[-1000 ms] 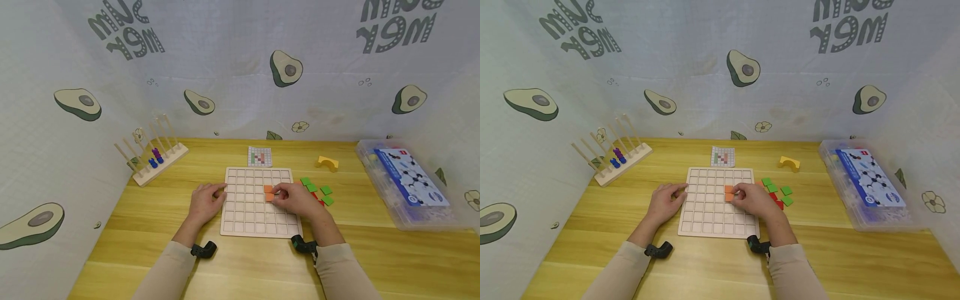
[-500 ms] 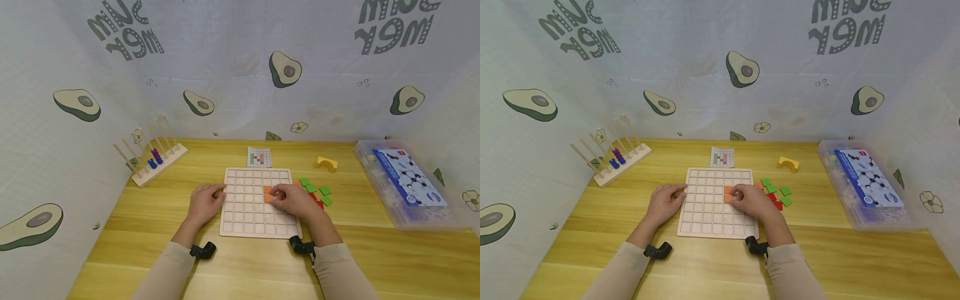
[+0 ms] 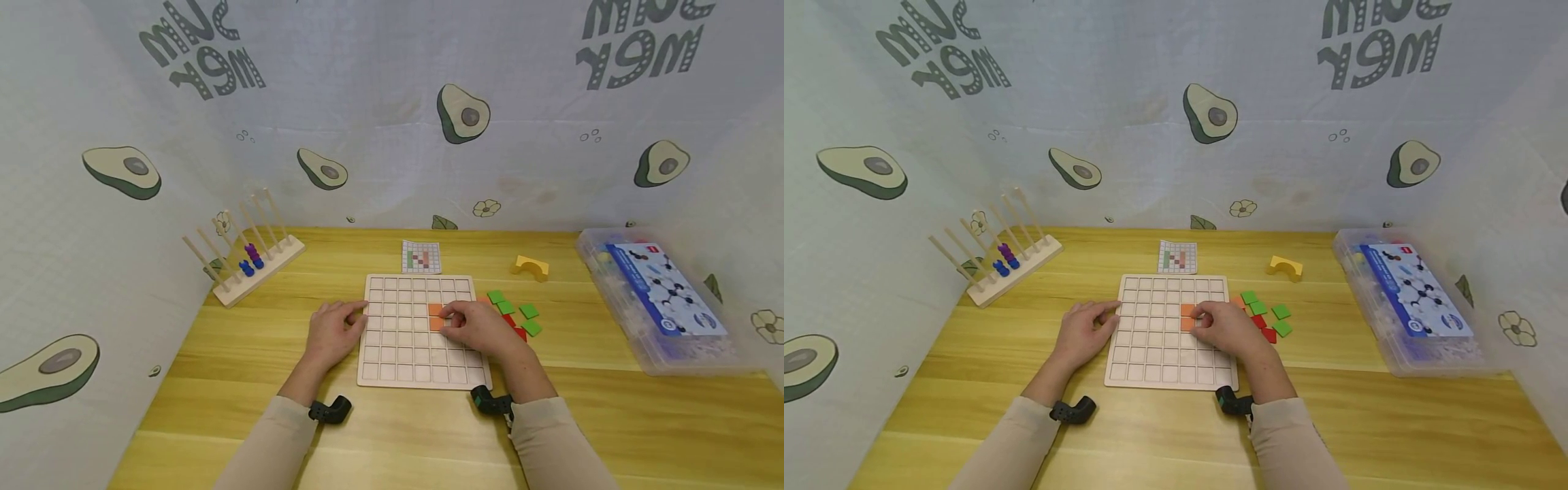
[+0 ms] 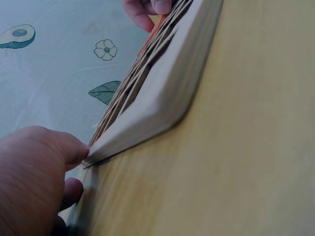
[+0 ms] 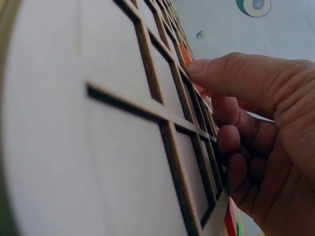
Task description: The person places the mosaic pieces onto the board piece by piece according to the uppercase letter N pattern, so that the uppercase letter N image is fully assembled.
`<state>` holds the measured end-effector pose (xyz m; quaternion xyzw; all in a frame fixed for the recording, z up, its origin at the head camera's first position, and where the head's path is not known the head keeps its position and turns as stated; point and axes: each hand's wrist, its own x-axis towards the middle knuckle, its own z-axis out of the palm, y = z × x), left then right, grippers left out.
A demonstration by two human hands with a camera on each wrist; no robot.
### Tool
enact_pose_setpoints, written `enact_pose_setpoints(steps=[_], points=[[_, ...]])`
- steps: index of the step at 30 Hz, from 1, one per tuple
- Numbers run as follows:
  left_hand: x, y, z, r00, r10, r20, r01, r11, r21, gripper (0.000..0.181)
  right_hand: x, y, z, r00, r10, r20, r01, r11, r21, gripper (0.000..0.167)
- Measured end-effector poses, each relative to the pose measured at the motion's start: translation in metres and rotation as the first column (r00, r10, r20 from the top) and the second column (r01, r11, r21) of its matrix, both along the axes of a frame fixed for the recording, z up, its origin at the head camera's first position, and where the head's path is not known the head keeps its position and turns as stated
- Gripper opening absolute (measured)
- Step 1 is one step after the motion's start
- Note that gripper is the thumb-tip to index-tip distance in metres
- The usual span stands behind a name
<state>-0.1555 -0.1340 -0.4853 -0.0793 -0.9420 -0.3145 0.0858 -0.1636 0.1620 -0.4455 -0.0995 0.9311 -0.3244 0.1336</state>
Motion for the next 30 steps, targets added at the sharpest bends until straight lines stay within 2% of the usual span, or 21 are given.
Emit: enact_pose_setpoints(steps=[15,19,23,30], points=[[0.0,0.0,0.0,1.0,-0.005,-0.024,0.005,1.0,0.001,0.029,0.001,0.001,0.001,1.0,-0.011,0.016,0.012,1.0,-0.023,0.02],[0.0,0.0,0.0,1.0,-0.005,-0.013,0.005,1.0,-0.001,0.03,0.0,0.003,0.003,0.999,-0.012,0.029,0.013,0.999,-0.034,0.021],[-0.001,0.0,0.001,1.0,-0.008,-0.002,0.008,1.0,-0.004,0.03,-0.001,0.011,0.008,0.999,-0.01,0.032,0.012,0.999,-0.047,0.024],[-0.002,-0.001,-0.001,1.0,-0.004,0.006,0.004,1.0,-0.011,0.03,-0.007,0.038,0.012,1.0,-0.016,-0.016,0.015,0.999,-0.035,0.027]])
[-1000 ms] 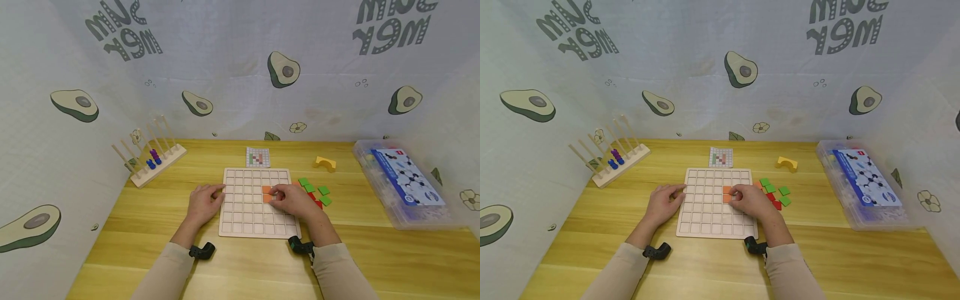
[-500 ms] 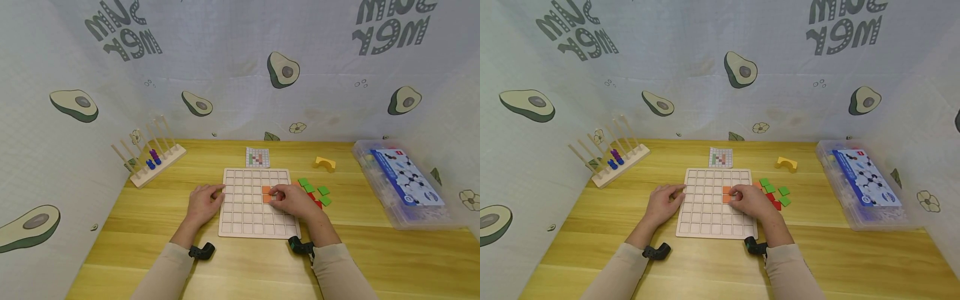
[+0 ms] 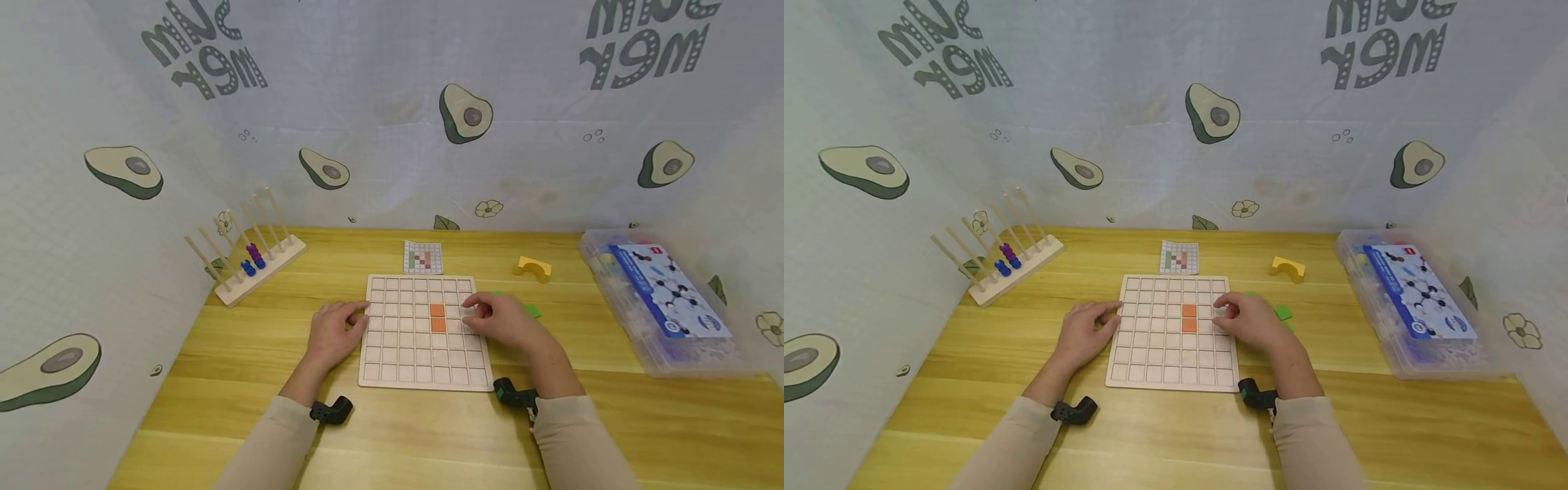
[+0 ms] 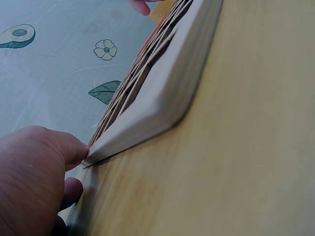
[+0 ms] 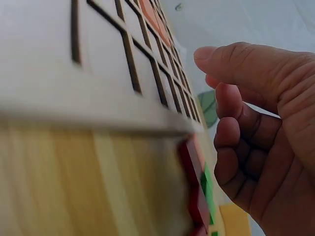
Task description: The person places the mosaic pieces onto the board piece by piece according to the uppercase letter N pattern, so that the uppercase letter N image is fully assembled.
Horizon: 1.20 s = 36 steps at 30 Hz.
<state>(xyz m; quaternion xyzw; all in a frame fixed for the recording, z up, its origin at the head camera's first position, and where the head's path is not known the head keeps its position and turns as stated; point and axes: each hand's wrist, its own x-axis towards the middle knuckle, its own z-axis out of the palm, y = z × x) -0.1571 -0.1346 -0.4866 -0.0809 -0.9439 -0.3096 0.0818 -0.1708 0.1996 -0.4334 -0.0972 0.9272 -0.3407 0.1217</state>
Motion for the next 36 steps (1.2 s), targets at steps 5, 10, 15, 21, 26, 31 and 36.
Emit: enact_pose_setpoints(steps=[5,10,15,21,26,31,36], points=[[0.0,0.0,-0.001,1.0,0.003,0.002,-0.003,1.0,-0.002,0.03,-0.006,0.021,0.003,0.999,-0.041,0.009,0.041,0.999,0.032,0.028],[0.0,0.0,0.0,1.0,0.002,0.009,-0.002,1.0,-0.003,0.031,-0.014,0.038,0.004,0.999,-0.034,0.007,0.033,0.995,0.093,0.029],[-0.001,-0.001,0.0,1.0,0.001,0.013,-0.001,1.0,-0.005,0.031,-0.02,0.047,0.004,1.0,-0.02,0.009,0.019,0.993,0.119,0.029],[-0.001,-0.001,-0.001,1.0,-0.004,-0.003,0.004,1.0,-0.002,0.03,-0.026,0.051,0.001,0.999,-0.022,0.034,0.017,0.99,0.141,0.034],[0.0,0.0,-0.001,1.0,-0.001,-0.003,0.001,1.0,0.001,0.03,-0.027,0.051,-0.002,1.0,-0.012,0.027,0.007,0.989,0.151,0.036],[0.0,0.001,-0.001,1.0,0.003,0.0,-0.003,1.0,-0.008,0.03,-0.028,0.051,-0.003,0.999,-0.005,0.04,-0.001,0.989,0.151,0.04],[0.0,0.001,0.0,1.0,0.002,-0.006,-0.002,1.0,-0.009,0.03,-0.029,0.051,-0.003,0.999,0.002,0.049,-0.01,0.987,0.159,0.045]])
